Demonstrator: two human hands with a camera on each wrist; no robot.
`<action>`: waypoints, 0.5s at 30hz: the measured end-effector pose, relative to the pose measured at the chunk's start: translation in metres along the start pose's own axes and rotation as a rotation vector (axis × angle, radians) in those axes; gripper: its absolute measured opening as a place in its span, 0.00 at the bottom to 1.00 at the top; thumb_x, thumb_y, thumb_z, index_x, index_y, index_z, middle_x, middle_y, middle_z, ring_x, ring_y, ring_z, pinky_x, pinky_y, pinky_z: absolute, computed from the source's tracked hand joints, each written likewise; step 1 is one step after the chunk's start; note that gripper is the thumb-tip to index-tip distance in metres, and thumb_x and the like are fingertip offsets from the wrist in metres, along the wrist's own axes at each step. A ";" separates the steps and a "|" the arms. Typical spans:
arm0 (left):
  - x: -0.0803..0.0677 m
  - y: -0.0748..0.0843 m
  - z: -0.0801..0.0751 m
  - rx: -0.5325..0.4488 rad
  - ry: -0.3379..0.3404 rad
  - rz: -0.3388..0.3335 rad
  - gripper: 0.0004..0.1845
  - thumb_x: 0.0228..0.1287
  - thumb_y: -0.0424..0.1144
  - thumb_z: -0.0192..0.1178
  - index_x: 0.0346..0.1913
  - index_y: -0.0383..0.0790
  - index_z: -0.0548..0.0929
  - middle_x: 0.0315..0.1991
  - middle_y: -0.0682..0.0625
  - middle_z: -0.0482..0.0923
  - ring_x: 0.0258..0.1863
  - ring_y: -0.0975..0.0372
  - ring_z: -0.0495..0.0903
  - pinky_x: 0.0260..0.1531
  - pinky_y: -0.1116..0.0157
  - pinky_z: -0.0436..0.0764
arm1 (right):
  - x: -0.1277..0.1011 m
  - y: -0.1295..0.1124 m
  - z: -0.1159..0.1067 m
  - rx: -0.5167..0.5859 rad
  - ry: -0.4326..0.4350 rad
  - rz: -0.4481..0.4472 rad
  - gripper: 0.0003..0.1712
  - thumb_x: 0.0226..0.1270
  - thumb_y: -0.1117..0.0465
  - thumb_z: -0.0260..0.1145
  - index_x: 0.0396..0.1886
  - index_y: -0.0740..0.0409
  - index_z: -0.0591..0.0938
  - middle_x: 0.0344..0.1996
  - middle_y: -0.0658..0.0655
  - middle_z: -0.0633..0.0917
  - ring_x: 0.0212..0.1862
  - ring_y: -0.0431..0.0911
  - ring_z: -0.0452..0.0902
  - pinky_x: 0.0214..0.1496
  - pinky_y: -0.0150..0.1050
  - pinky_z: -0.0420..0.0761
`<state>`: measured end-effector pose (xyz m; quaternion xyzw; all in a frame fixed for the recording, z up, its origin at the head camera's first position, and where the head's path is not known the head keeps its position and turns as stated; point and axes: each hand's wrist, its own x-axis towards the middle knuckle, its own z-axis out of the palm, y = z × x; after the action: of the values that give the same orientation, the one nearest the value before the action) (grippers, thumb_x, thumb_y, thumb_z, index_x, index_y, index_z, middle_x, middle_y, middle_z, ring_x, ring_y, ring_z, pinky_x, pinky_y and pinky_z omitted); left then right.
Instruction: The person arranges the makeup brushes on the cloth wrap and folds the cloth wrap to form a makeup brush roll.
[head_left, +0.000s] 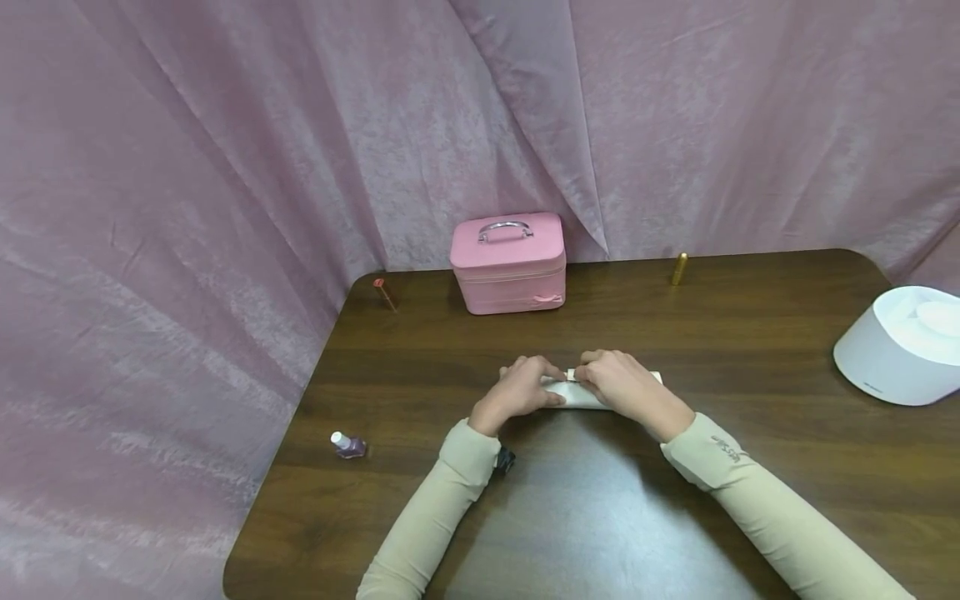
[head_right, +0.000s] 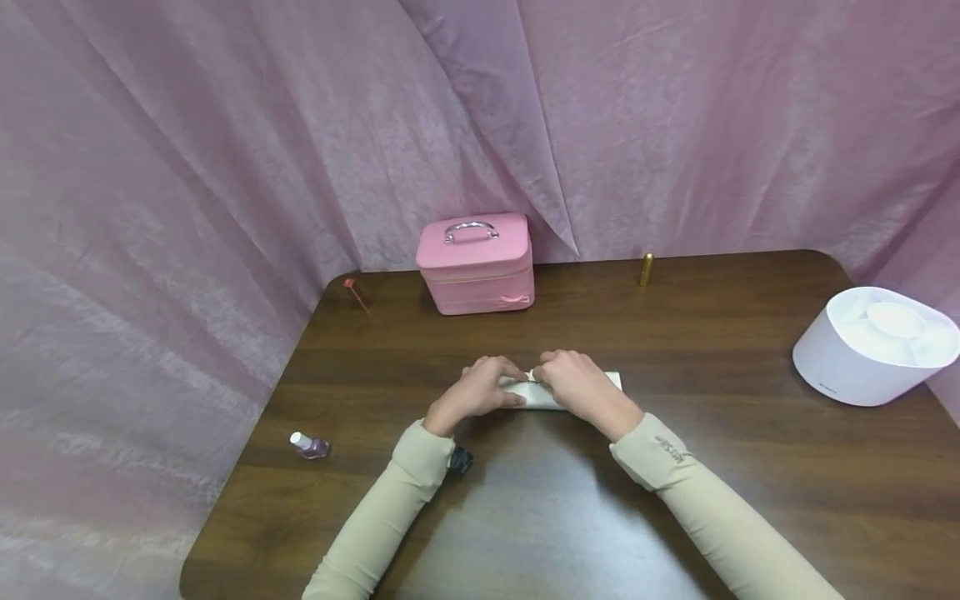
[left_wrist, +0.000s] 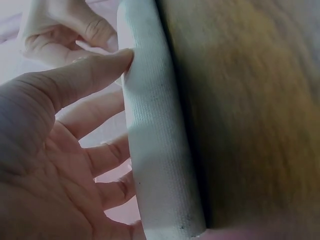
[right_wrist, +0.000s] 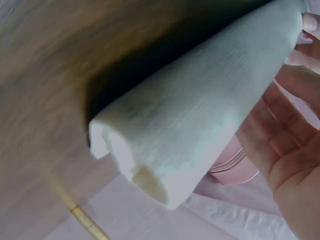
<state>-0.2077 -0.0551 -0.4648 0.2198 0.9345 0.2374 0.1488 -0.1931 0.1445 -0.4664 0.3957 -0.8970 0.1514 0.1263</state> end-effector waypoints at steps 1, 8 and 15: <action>0.000 -0.001 -0.001 -0.001 -0.003 -0.002 0.18 0.61 0.43 0.74 0.54 0.47 0.89 0.59 0.52 0.82 0.56 0.52 0.75 0.58 0.39 0.64 | 0.000 0.000 0.000 -0.019 -0.004 -0.013 0.09 0.57 0.71 0.72 0.24 0.55 0.84 0.23 0.49 0.75 0.21 0.44 0.70 0.22 0.42 0.75; 0.000 -0.002 -0.004 -0.018 -0.018 -0.026 0.18 0.62 0.41 0.73 0.54 0.46 0.89 0.57 0.52 0.83 0.56 0.52 0.75 0.60 0.36 0.61 | 0.005 -0.005 0.004 -0.183 0.005 -0.120 0.08 0.52 0.73 0.70 0.29 0.58 0.85 0.26 0.54 0.77 0.24 0.49 0.76 0.22 0.43 0.79; 0.001 0.002 0.000 -0.015 -0.014 -0.018 0.18 0.62 0.41 0.73 0.54 0.44 0.89 0.58 0.52 0.83 0.58 0.50 0.74 0.60 0.36 0.61 | 0.002 -0.007 0.009 -0.241 0.009 -0.128 0.10 0.52 0.74 0.73 0.33 0.58 0.88 0.28 0.55 0.77 0.25 0.49 0.77 0.23 0.43 0.80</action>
<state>-0.2077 -0.0534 -0.4641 0.2120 0.9335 0.2416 0.1592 -0.1896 0.1352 -0.4727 0.4333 -0.8811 0.0361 0.1861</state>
